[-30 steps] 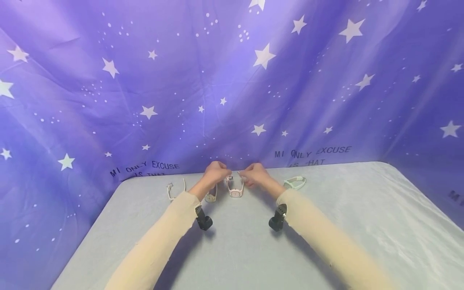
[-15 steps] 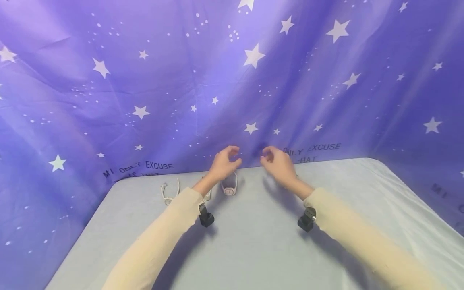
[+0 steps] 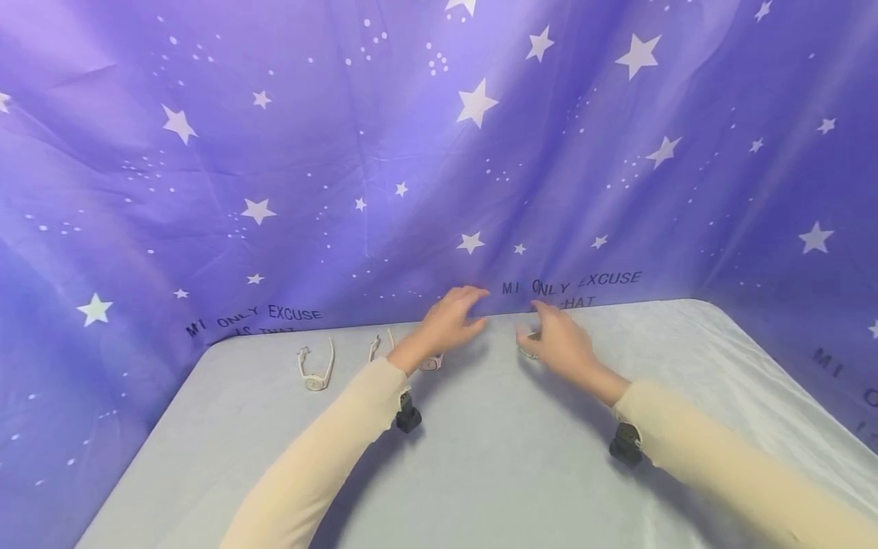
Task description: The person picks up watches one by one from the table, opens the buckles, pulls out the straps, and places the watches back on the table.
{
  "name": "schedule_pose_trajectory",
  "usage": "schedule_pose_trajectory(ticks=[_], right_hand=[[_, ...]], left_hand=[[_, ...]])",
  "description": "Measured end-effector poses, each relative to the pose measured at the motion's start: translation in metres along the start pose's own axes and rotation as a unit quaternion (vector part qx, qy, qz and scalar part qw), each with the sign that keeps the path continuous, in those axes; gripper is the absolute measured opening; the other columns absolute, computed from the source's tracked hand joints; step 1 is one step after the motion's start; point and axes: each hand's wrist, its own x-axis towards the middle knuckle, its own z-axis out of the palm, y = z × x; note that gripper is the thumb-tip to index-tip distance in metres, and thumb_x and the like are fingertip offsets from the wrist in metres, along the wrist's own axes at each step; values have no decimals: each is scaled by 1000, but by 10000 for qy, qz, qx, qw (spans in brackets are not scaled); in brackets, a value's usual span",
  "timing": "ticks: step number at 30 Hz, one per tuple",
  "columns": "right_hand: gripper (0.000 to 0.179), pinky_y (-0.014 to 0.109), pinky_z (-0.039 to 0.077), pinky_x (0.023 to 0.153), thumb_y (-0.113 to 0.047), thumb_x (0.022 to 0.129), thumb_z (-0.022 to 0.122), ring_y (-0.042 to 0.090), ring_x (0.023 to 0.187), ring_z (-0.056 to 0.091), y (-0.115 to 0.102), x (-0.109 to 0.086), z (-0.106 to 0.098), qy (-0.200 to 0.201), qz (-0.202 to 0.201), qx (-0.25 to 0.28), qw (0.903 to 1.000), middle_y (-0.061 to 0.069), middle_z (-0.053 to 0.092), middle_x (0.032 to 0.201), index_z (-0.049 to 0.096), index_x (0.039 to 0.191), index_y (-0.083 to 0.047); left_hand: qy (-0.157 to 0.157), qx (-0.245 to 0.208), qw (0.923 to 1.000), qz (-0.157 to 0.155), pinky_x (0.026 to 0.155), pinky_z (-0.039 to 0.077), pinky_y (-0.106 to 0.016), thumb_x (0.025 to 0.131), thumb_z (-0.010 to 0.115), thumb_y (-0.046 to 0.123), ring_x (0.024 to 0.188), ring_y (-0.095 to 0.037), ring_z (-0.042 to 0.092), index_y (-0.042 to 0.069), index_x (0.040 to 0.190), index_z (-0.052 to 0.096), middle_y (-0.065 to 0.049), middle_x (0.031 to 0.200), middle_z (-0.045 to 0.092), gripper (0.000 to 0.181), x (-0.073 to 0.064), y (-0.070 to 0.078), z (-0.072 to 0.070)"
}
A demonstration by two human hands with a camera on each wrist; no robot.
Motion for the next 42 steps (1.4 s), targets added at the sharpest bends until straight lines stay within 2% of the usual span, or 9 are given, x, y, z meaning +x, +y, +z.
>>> schedule_pose_trajectory(ticks=[8, 12, 16, 20, 23, 28, 32, 36, 42], right_hand=[[71, 54, 59, 71, -37, 87, 73, 38, 89, 69, 7, -6, 12, 270, -50, -645, 9975, 23, 72, 106, 51, 138, 8], [71, 45, 56, 60, -40, 85, 75, 33, 75, 65, 9, -8, 13, 339, 87, -861, 9957, 22, 70, 96, 54, 131, 10], [78, 35, 49, 49, -44, 87, 73, 25, 64, 59, 13, -9, 14, 120, 330, -885, 9955, 20, 68, 87, 51, 134, 14], [62, 30, 44, 46, -44, 87, 72, 21, 60, 56, 19, -10, 16, -170, 579, -715, 9956, 13, 64, 79, 59, 118, 9], [52, 30, 44, 48, -41, 86, 71, 22, 63, 57, 23, -10, 18, -253, 641, -665, 9954, 12, 64, 80, 61, 110, 4], [51, 34, 48, 55, -38, 85, 73, 24, 69, 60, 26, -8, 19, -211, 454, -689, 9964, 12, 67, 84, 62, 114, 2], [66, 54, 57, 81, -36, 85, 72, 39, 94, 66, 30, -8, 18, -332, 373, -495, 9975, 24, 69, 109, 55, 134, 6], [80, 66, 43, 109, -33, 87, 73, 52, 127, 54, 36, -8, 16, -520, 208, -173, 9983, 33, 56, 140, 42, 148, 8], [84, 65, 33, 117, -23, 83, 75, 53, 139, 43, 47, -7, 11, -831, -285, 254, 9958, 32, 46, 151, 38, 150, 9]], left_hand=[[-350, 1033, 9928, 494, 118, 43, -40, 104, 57, 34, 142, -24, 47, 12, 152, 46, -4, 153, 52, 54, 11, 5, 19], [-543, 1101, 9909, 553, 120, 40, -40, 104, 56, 38, 144, -23, 44, 14, 153, 43, -5, 156, 49, 56, 16, 10, 26], [-697, 940, 9912, 613, 123, 36, -42, 103, 59, 36, 146, -24, 43, 13, 154, 42, -6, 157, 47, 59, 18, 14, 33], [-764, 805, 9919, 612, 123, 35, -42, 104, 58, 33, 147, -24, 42, 14, 153, 44, -5, 158, 47, 55, 19, 17, 42], [-808, 894, 9911, 569, 122, 38, -41, 104, 56, 33, 146, -22, 43, 16, 153, 45, -2, 157, 48, 52, 20, 20, 46], [-864, 1085, 9886, 586, 118, 42, -37, 104, 57, 35, 142, -20, 47, 19, 152, 47, 1, 156, 50, 52, 23, 23, 52], [-960, 1122, 9868, 664, 120, 40, -34, 105, 54, 30, 142, -19, 48, 20, 151, 48, 2, 155, 51, 47, 24, 25, 56], [-1078, 939, 9870, 731, 124, 33, -34, 106, 51, 24, 145, -18, 46, 18, 151, 47, 1, 156, 50, 46, 25, 24, 58], [-1230, 646, 9875, 742, 125, 30, -33, 94, 66, 23, 147, -18, 44, 15, 153, 44, 0, 157, 49, 64, 27, 21, 58]])
